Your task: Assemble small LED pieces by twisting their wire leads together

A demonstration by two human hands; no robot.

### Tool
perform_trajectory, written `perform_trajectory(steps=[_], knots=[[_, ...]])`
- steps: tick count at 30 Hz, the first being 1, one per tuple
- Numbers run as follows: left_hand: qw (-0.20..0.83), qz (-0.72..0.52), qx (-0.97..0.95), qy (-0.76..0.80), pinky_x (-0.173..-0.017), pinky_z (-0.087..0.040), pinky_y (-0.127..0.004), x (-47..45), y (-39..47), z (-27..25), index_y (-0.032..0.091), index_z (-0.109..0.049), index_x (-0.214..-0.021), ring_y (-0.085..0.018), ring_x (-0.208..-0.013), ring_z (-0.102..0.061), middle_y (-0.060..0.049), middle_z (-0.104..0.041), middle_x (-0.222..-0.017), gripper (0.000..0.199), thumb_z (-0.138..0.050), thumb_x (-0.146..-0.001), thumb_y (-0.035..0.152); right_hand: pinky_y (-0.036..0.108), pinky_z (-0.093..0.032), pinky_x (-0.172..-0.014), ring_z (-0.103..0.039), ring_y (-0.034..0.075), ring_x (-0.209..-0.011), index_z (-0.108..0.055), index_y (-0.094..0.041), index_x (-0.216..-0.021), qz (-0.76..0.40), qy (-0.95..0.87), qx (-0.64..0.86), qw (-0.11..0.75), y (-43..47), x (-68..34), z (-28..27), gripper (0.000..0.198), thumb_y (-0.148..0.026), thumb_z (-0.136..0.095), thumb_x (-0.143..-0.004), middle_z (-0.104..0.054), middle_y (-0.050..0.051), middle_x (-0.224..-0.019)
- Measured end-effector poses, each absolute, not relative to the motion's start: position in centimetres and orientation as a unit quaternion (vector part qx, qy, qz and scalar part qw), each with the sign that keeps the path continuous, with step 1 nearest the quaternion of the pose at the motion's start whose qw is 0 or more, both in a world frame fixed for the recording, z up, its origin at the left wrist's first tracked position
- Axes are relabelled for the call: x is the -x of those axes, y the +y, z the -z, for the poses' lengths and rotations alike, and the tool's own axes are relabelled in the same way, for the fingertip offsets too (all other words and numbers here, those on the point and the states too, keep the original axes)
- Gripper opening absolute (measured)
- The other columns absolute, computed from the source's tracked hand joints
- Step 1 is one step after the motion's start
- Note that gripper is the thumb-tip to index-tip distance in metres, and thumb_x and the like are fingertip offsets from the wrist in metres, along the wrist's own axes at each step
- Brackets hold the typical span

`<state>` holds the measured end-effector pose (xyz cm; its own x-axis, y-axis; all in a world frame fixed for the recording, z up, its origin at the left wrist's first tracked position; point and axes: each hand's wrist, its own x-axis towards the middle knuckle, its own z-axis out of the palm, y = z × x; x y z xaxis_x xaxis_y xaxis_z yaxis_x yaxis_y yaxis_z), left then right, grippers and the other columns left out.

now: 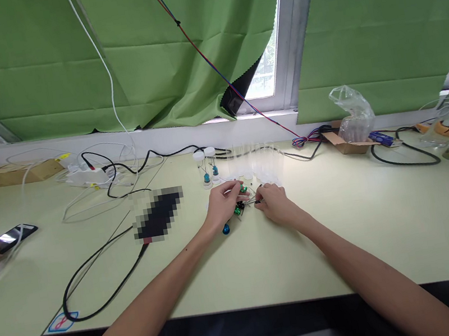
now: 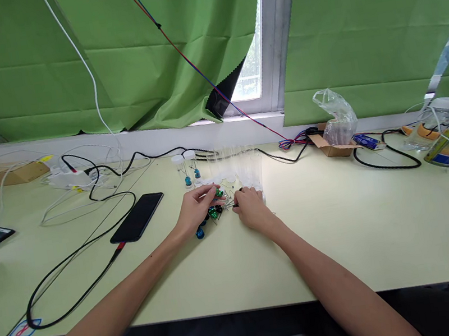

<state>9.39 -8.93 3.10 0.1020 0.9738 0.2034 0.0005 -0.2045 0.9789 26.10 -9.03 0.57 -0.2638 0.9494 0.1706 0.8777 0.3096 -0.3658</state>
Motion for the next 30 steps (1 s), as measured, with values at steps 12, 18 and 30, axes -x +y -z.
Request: perform_trajectory(steps=[12,18,30], knots=[[0.481,-0.517,-0.557,0.437,-0.072,-0.058,-0.036,-9.4,-9.0,-3.3,0.012,-0.068,-0.087,-0.019,-0.072,-0.070,-0.008,-0.069,-0.085,0.032,-0.069,-0.077,0.042,0.037,-0.033,-0.084,-0.055,0.021,-0.085,-0.053,-0.018,-0.091,-0.107,-0.776,0.563,0.264,-9.6,-25.9,-1.6,0.004,-0.014,-0.051,-0.089,-0.064,0.005,-0.089],[0.479,-0.508,-0.561,0.445,-0.066,-0.054,-0.033,-9.2,-9.1,-3.4,0.013,-0.070,-0.090,-0.014,-0.057,-0.063,-0.005,-0.068,-0.073,0.035,-0.070,-0.076,0.044,0.030,-0.039,-0.073,-0.055,0.018,-0.077,-0.056,-0.019,-0.092,-0.132,-0.773,0.505,0.359,-9.6,-25.7,-1.9,0.006,-0.017,-0.052,-0.088,-0.062,0.003,-0.079],[0.486,-0.520,-0.553,0.434,-0.073,-0.057,-0.037,-9.3,-8.9,-3.0,0.014,-0.069,-0.087,-0.018,-0.068,-0.067,-0.007,-0.070,-0.079,0.036,-0.073,-0.072,0.046,0.028,-0.043,-0.067,-0.057,0.016,-0.072,-0.060,-0.019,-0.087,-0.193,-0.747,0.481,0.415,-9.5,-25.5,-2.0,0.005,-0.020,-0.055,-0.086,-0.065,0.002,-0.079]])
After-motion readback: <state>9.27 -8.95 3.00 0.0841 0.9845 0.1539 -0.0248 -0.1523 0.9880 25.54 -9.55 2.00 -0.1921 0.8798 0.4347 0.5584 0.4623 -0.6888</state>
